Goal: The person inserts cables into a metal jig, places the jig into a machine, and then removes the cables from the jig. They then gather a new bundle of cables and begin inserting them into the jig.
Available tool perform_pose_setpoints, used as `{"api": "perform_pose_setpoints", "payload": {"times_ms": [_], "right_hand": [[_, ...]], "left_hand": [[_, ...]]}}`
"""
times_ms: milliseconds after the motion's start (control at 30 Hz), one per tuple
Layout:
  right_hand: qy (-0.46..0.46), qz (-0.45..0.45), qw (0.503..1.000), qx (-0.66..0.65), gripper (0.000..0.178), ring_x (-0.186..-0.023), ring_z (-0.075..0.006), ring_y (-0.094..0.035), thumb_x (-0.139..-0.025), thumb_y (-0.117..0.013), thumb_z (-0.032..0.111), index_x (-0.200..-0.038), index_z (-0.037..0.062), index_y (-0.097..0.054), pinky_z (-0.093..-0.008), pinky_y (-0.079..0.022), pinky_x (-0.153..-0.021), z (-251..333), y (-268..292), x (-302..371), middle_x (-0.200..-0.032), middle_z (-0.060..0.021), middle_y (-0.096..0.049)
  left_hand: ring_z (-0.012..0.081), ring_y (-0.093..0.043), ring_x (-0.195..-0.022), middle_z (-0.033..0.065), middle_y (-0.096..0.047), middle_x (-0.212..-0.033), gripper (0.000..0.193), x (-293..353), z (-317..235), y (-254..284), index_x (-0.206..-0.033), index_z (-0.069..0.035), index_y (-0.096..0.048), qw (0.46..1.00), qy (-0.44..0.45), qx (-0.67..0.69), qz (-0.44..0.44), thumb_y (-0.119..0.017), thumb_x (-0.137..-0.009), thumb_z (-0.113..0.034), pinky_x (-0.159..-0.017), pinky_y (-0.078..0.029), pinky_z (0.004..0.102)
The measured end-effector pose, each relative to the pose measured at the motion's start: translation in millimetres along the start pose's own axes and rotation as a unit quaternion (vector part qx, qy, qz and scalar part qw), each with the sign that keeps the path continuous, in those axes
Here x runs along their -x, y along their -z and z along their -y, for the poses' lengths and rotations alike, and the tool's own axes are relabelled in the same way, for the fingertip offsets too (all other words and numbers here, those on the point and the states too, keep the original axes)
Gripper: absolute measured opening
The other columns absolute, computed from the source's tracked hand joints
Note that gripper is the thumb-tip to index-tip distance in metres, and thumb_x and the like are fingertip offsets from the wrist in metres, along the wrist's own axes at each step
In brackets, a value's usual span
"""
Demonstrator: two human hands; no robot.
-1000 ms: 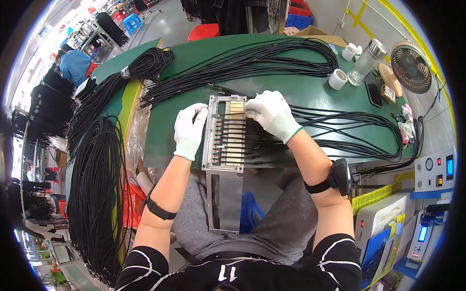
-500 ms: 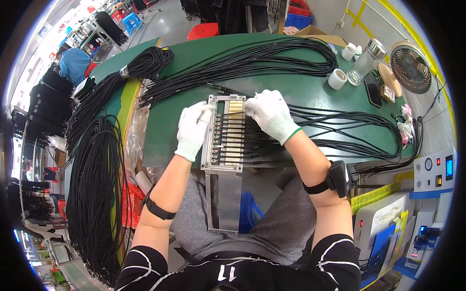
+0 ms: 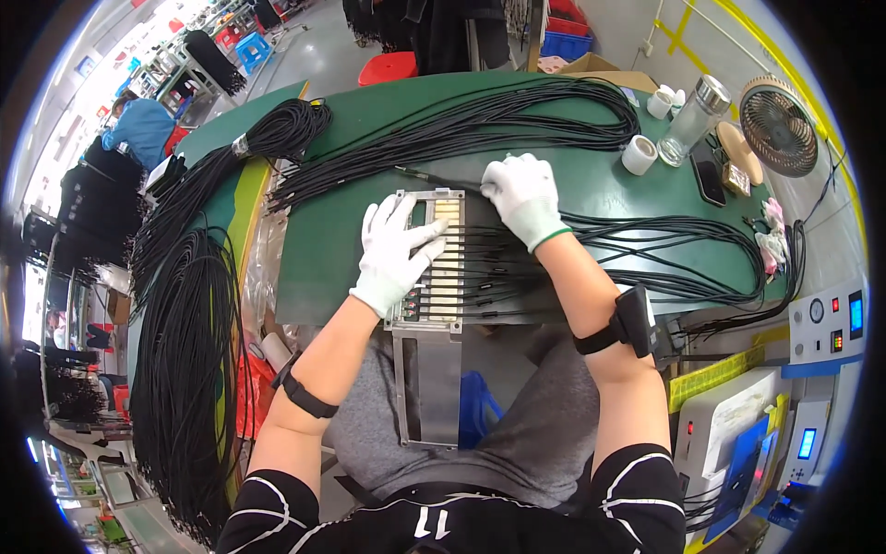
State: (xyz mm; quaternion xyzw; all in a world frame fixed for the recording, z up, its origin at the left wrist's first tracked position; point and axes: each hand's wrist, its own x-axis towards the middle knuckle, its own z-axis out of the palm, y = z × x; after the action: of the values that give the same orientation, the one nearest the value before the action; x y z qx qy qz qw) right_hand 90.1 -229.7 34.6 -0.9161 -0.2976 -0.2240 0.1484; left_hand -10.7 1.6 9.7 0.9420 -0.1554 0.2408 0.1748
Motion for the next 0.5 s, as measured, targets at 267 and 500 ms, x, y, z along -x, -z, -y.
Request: {"api": "perform_pose_setpoints", "payload": {"times_ms": [267, 500], "right_hand": [[-0.021, 0.039, 0.979, -0.198, 0.011, -0.086, -0.0274, -0.063, -0.078, -0.078, 0.023, -0.085, 0.0166, -0.072, -0.0394, -0.05, -0.078, -3, 32, 7, -0.082, -0.0018, -0.069], [0.098, -0.055, 0.963, -0.246, 0.014, -0.085, -0.0315, -0.062, -0.077, -0.079, 0.018, -0.086, 0.0091, -0.072, -0.0417, -0.049, -0.079, 49, 17, 7, -0.081, -0.0084, -0.068]], "left_hand": [[0.0371, -0.055, -0.123, 0.0184, -0.065, -0.128, 0.016, -7, 19, 0, -0.09, -0.009, -0.072, 0.961, 0.135, 0.191, -0.149, -0.071, -0.089, -0.025, -0.11, -0.038, 0.0485], [0.0346, -0.056, -0.119, 0.0174, -0.066, -0.124, 0.011, -10, 6, 14, -0.089, -0.004, -0.07, 0.97, 0.008, 0.209, -0.12, -0.073, -0.088, -0.015, -0.104, -0.044, 0.0446]]}}
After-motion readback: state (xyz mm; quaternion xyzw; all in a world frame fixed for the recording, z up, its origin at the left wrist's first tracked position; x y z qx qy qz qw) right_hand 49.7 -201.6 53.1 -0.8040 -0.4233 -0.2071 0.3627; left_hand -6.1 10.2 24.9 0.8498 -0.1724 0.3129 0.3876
